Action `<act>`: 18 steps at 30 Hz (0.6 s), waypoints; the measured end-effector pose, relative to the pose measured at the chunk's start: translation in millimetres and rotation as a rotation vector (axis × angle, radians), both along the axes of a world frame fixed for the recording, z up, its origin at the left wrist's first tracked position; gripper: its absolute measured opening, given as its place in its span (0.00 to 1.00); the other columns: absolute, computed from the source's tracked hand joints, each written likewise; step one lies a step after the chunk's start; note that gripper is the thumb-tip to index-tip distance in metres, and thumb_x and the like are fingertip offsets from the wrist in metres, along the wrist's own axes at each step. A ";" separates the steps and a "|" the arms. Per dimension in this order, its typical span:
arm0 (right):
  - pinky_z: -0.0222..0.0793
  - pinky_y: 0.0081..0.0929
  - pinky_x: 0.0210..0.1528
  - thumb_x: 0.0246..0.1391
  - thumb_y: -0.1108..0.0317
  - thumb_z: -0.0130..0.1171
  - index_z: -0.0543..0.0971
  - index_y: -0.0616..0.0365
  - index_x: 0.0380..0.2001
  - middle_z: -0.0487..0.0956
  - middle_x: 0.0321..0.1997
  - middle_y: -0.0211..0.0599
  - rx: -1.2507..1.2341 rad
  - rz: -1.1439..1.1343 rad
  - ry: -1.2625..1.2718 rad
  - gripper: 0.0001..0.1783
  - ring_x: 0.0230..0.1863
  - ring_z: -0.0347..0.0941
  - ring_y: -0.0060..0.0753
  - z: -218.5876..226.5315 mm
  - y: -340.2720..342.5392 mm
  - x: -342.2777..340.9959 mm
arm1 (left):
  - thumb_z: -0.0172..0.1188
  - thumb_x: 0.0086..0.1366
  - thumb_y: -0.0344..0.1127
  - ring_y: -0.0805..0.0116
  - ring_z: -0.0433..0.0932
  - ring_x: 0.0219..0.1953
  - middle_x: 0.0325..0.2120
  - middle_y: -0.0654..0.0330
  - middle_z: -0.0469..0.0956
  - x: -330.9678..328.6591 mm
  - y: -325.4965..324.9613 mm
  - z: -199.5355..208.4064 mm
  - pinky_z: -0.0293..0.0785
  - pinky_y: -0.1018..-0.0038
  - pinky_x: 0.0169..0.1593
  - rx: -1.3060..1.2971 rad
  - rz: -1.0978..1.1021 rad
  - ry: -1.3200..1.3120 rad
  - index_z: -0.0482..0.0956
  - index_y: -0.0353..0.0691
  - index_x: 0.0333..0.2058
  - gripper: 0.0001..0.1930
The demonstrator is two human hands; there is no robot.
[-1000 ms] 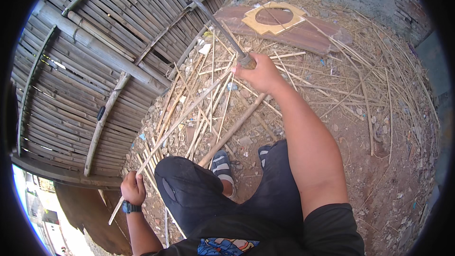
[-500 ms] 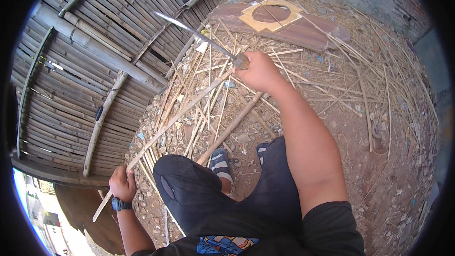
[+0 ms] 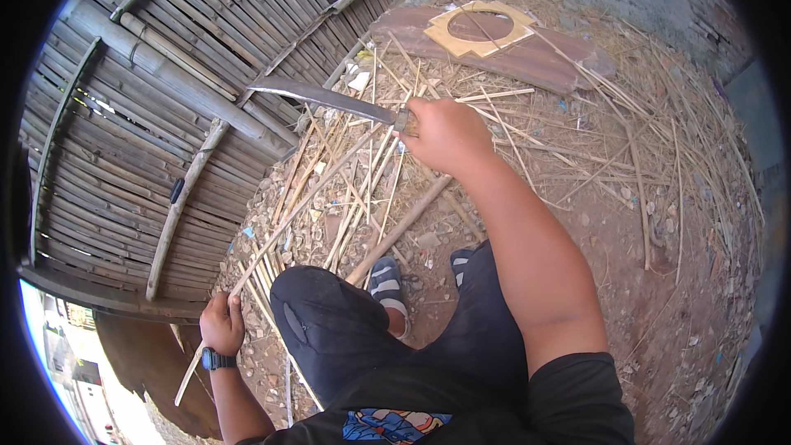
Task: The person splits a long bamboo stick into thin strips using a machete. They hold the bamboo with one hand and repeatedly strike it with the machete to separate the fibers, then pull the resulting strips apart.
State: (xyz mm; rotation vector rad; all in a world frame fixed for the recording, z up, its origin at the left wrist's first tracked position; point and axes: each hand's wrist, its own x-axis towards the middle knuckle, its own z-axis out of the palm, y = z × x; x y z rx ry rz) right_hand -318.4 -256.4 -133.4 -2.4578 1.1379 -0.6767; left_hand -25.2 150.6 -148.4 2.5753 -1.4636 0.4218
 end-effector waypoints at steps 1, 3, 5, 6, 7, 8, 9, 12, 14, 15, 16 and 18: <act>0.77 0.46 0.40 0.49 0.57 0.69 0.81 0.54 0.40 0.83 0.30 0.45 -0.014 0.033 0.035 0.17 0.36 0.82 0.51 1.1 1.5 0.6 | 0.55 0.71 0.47 0.40 0.76 0.27 0.24 0.46 0.76 0.4 -0.4 -1.9 0.70 0.50 0.29 0.013 0.026 0.001 0.75 0.39 0.31 0.17; 0.78 0.45 0.41 0.51 0.56 0.68 0.81 0.52 0.39 0.83 0.31 0.44 -0.051 0.146 0.111 0.16 0.37 0.82 0.50 0.3 7.2 4.7 | 0.55 0.71 0.47 0.39 0.76 0.27 0.24 0.46 0.76 4.2 0.1 -10.3 0.70 0.49 0.29 -0.009 0.039 -0.027 0.74 0.39 0.30 0.17; 0.78 0.45 0.41 0.51 0.56 0.68 0.81 0.52 0.39 0.83 0.31 0.44 -0.091 0.301 0.202 0.16 0.37 0.82 0.50 -6.0 17.3 12.7 | 0.55 0.71 0.47 0.39 0.76 0.27 0.25 0.46 0.77 5.3 -1.9 -13.7 0.71 0.49 0.30 -0.029 0.060 -0.039 0.74 0.38 0.31 0.17; 0.78 0.45 0.41 0.51 0.56 0.68 0.82 0.53 0.38 0.83 0.31 0.44 -0.104 0.334 0.235 0.15 0.37 0.82 0.50 -3.8 23.4 16.1 | 0.55 0.71 0.47 0.39 0.77 0.28 0.26 0.46 0.77 3.9 -4.8 -14.3 0.71 0.49 0.30 -0.037 0.073 -0.037 0.74 0.38 0.32 0.17; 0.78 0.46 0.41 0.51 0.56 0.68 0.82 0.53 0.38 0.83 0.31 0.44 -0.099 0.317 0.237 0.15 0.37 0.82 0.50 -3.5 22.7 15.9 | 0.56 0.70 0.47 0.39 0.77 0.28 0.26 0.46 0.77 3.1 -6.7 -14.8 0.71 0.50 0.31 -0.046 0.087 -0.034 0.74 0.38 0.32 0.17; 0.78 0.46 0.41 0.51 0.56 0.68 0.82 0.53 0.37 0.83 0.31 0.44 -0.093 0.303 0.237 0.15 0.37 0.82 0.50 -5.1 21.4 15.9 | 0.56 0.70 0.47 0.40 0.77 0.29 0.27 0.47 0.77 3.2 -6.2 -14.6 0.72 0.50 0.31 -0.075 0.073 -0.080 0.75 0.38 0.33 0.17; 0.78 0.46 0.41 0.52 0.55 0.68 0.82 0.53 0.37 0.83 0.31 0.44 -0.087 0.289 0.237 0.15 0.37 0.82 0.50 -7.2 19.8 15.4 | 0.56 0.70 0.47 0.41 0.77 0.30 0.28 0.47 0.77 3.4 -5.3 -14.5 0.72 0.51 0.32 -0.104 0.059 -0.125 0.75 0.37 0.34 0.17; 0.78 0.46 0.43 0.53 0.54 0.68 0.82 0.54 0.37 0.83 0.31 0.44 0.082 0.017 0.141 0.16 0.38 0.82 0.51 -11.9 -9.0 6.4 | 0.57 0.69 0.46 0.43 0.77 0.32 0.30 0.49 0.77 6.8 2.0 -14.9 0.72 0.53 0.34 -0.136 0.029 -0.217 0.76 0.36 0.36 0.16; 0.77 0.46 0.43 0.53 0.53 0.68 0.82 0.53 0.37 0.83 0.31 0.44 0.058 0.013 0.131 0.17 0.38 0.82 0.51 -14.6 -13.9 -0.2 | 0.58 0.69 0.46 0.45 0.77 0.33 0.30 0.50 0.77 8.2 4.6 -14.4 0.72 0.54 0.36 -0.153 0.016 -0.262 0.76 0.36 0.37 0.16; 0.77 0.46 0.43 0.53 0.52 0.68 0.82 0.53 0.38 0.83 0.31 0.44 0.046 0.011 0.125 0.17 0.38 0.82 0.51 -15.0 -15.0 -0.7 | 0.58 0.69 0.46 0.45 0.77 0.33 0.30 0.50 0.77 8.2 4.6 -14.1 0.72 0.55 0.36 -0.168 0.010 -0.283 0.76 0.36 0.37 0.16; 0.77 0.47 0.42 0.53 0.52 0.68 0.82 0.54 0.39 0.83 0.30 0.45 0.013 0.087 0.143 0.18 0.37 0.81 0.52 -16.4 -12.9 1.5 | 0.59 0.68 0.46 0.46 0.77 0.33 0.30 0.51 0.77 8.1 4.2 -13.9 0.72 0.55 0.36 -0.183 0.004 -0.304 0.77 0.36 0.37 0.16; 0.76 0.48 0.40 0.52 0.51 0.70 0.82 0.55 0.41 0.82 0.29 0.47 -0.049 0.237 0.185 0.21 0.35 0.81 0.53 -17.0 -0.4 6.9 | 0.60 0.67 0.46 0.47 0.77 0.33 0.29 0.51 0.76 8.0 0.8 -15.2 0.72 0.55 0.37 -0.181 0.023 -0.294 0.77 0.36 0.38 0.16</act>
